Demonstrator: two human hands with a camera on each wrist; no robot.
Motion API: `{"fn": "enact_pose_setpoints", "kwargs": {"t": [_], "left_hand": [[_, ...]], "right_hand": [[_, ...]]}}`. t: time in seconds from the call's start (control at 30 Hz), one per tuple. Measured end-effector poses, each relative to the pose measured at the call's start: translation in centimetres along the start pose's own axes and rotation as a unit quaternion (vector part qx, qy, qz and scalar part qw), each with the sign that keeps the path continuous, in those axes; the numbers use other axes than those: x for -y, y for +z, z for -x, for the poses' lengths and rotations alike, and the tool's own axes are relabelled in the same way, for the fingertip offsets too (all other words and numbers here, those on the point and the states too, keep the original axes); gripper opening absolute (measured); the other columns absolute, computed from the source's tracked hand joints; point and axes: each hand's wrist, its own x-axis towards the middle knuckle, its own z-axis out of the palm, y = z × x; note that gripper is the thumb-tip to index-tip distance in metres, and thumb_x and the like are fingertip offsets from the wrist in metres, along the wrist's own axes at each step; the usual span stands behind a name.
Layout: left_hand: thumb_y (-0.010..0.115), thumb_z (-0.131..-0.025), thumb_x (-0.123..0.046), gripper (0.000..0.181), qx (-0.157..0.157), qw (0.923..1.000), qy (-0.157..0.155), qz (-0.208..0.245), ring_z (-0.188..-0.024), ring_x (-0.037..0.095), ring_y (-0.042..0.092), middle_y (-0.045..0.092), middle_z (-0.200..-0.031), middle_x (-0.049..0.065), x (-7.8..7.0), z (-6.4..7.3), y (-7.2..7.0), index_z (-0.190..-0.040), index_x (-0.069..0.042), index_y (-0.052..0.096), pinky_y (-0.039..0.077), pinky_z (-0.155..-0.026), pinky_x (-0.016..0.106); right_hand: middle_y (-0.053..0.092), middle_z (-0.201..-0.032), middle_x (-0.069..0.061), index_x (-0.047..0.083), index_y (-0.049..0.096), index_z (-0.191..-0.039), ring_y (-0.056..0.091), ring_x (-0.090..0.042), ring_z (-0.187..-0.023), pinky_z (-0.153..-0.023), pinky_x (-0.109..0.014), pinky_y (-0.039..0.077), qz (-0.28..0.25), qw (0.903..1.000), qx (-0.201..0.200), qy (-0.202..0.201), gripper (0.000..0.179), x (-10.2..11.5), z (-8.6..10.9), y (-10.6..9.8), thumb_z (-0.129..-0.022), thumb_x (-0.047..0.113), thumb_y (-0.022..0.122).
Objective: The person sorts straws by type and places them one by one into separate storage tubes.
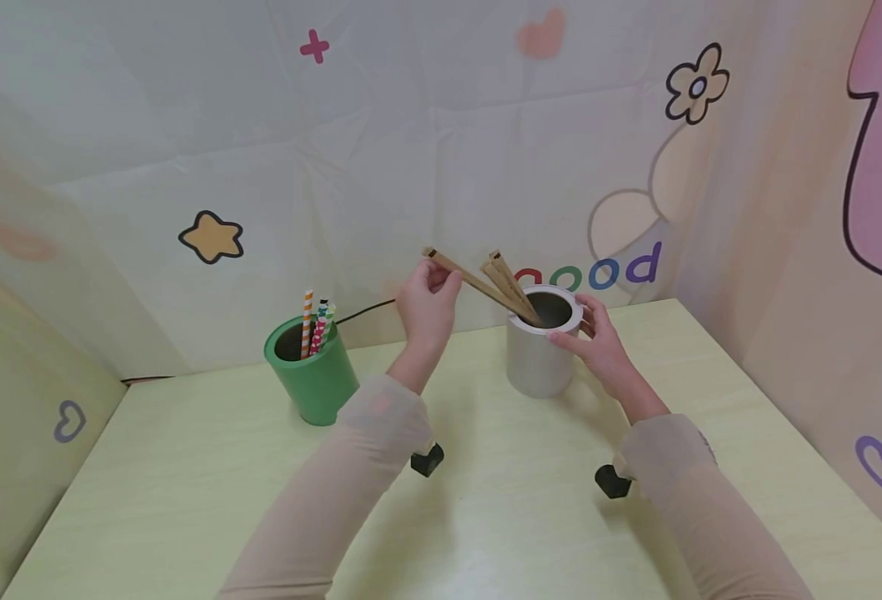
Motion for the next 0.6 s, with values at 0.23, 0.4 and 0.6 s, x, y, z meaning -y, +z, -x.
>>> {"fn": "enact_pose_setpoints", "kwargs": {"t": [0.23,0.4,0.6], "left_hand": [[0.059,-0.083,-0.019,0.012,0.029,0.9988,-0.013,-0.037,-0.079,0.012,0.063,0.068,-0.085,0.002,0.2,0.8,1.1,-0.089,-0.01,0.064,0.049,-0.07,0.025],[0.058,-0.083,-0.022,0.014,0.043,0.9961,-0.025,-0.073,-0.079,0.012,0.061,0.068,-0.084,-0.001,0.4,1.2,1.8,-0.088,-0.012,0.066,0.047,-0.073,0.027],[0.057,-0.083,-0.022,0.014,0.066,0.9938,-0.029,-0.084,-0.078,0.01,0.061,0.068,-0.083,-0.001,0.7,1.7,2.5,-0.087,-0.013,0.067,0.048,-0.071,0.023]], "right_hand": [[0.001,-0.148,-0.017,0.011,-0.003,-0.141,0.005,-0.036,-0.135,-0.104,-0.055,0.018,0.003,1.0,0.0,-0.002,0.08,0.1,0.1,0.0,-0.087,0.02,0.055],[0.002,-0.148,-0.017,0.011,-0.003,-0.141,0.006,-0.035,-0.135,-0.105,-0.054,0.019,0.0,1.0,0.001,-0.004,0.079,0.1,0.1,0.1,-0.087,0.019,0.055],[0.002,-0.148,-0.017,0.01,-0.002,-0.141,0.006,-0.035,-0.135,-0.104,-0.054,0.02,0.0,1.0,-0.001,-0.003,0.08,0.0,0.0,0.0,-0.087,0.02,0.055]]}}
